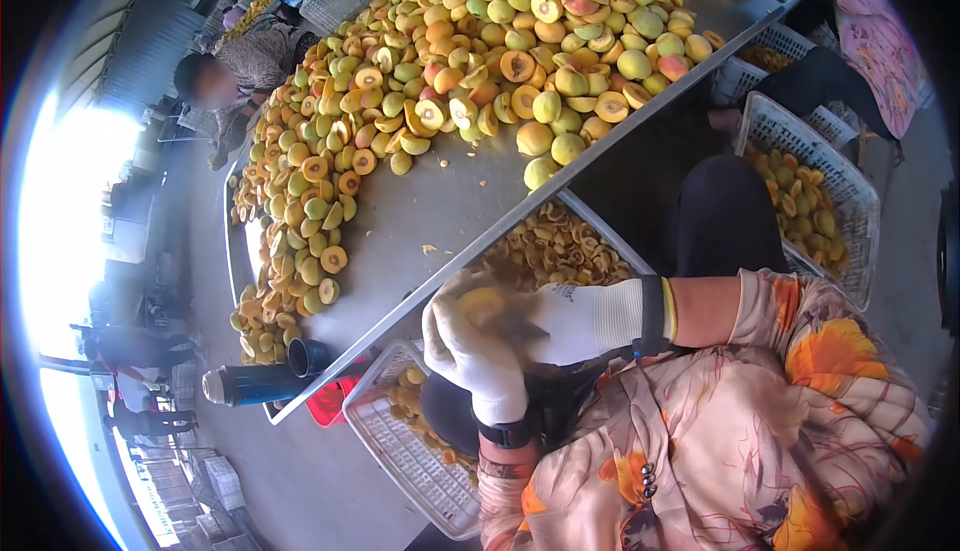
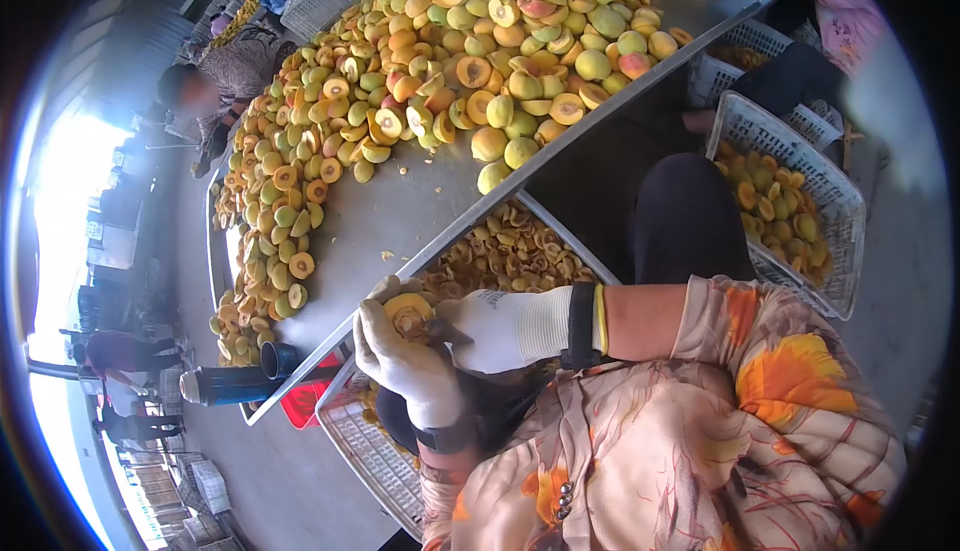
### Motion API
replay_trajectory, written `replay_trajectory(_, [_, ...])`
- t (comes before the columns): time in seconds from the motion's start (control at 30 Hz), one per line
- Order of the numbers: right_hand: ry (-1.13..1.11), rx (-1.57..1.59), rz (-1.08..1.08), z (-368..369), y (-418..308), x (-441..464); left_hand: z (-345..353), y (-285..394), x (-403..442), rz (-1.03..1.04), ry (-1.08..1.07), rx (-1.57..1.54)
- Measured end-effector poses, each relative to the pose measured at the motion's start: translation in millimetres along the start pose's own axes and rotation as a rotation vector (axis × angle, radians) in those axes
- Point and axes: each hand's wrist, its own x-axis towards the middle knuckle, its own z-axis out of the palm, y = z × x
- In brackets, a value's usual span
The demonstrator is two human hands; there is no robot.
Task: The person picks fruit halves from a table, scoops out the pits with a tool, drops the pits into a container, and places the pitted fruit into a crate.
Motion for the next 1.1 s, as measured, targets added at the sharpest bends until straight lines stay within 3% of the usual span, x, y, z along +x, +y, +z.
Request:
replay_trajectory(0.3, [-0.096,0.368,-0.043,-9.6,-2.0,8.7,7.4,13.8,2.5,-0.019,0.008,-0.009])
replay_trajectory(0.4, [-0.153,0.126,0.001,-18.2,-5.2,7.5,3.1,-7.8,4.3,0.171,-0.024,0.098])
replay_trajectory(0.5, [-0.25,0.15,0.157,-32.2,-20.2,3.2,-5.6,-13.6,8.0,0.423,-0.121,0.306])
replay_trajectory(0.6, [-0.265,0.379,0.206,-25.6,-18.9,-3.5,3.1,-8.0,1.7,0.197,-0.067,0.091])
replay_trajectory(0.7, [-0.242,0.467,0.11,-24.1,-17.9,-1.1,1.5,2.3,3.5,-0.037,-0.187,-0.065])
replay_trajectory(0.73, [-0.167,0.47,-0.004,-23.6,-20.1,0.3,0.3,-0.3,6.4,-0.019,-0.227,-0.097])
replay_trajectory(0.8, [-0.215,0.591,0.065,-26.4,-25.7,-3.9,-4.2,7.9,10.2,-0.063,-0.347,-0.12])
replay_trajectory(0.87, [-0.47,0.805,0.425,-43.0,-47.2,-6.9,-4.9,18.8,11.5,-0.086,-0.43,-0.132])
replay_trajectory(0.93, [-0.543,0.997,0.532,-58.2,-65.5,-4.4,-3.2,27.1,11.0,-0.093,-0.478,-0.135])
replay_trajectory(1.03, [-0.584,1.148,0.584,-59.6,-66.1,-4.6,-0.4,23.1,7.4,-0.102,-0.416,-0.27])
replay_trajectory(1.1, [-0.597,1.179,0.554,-53.6,-60.1,-5.7,-13.3,14.4,8.9,-0.021,-0.227,-0.117])
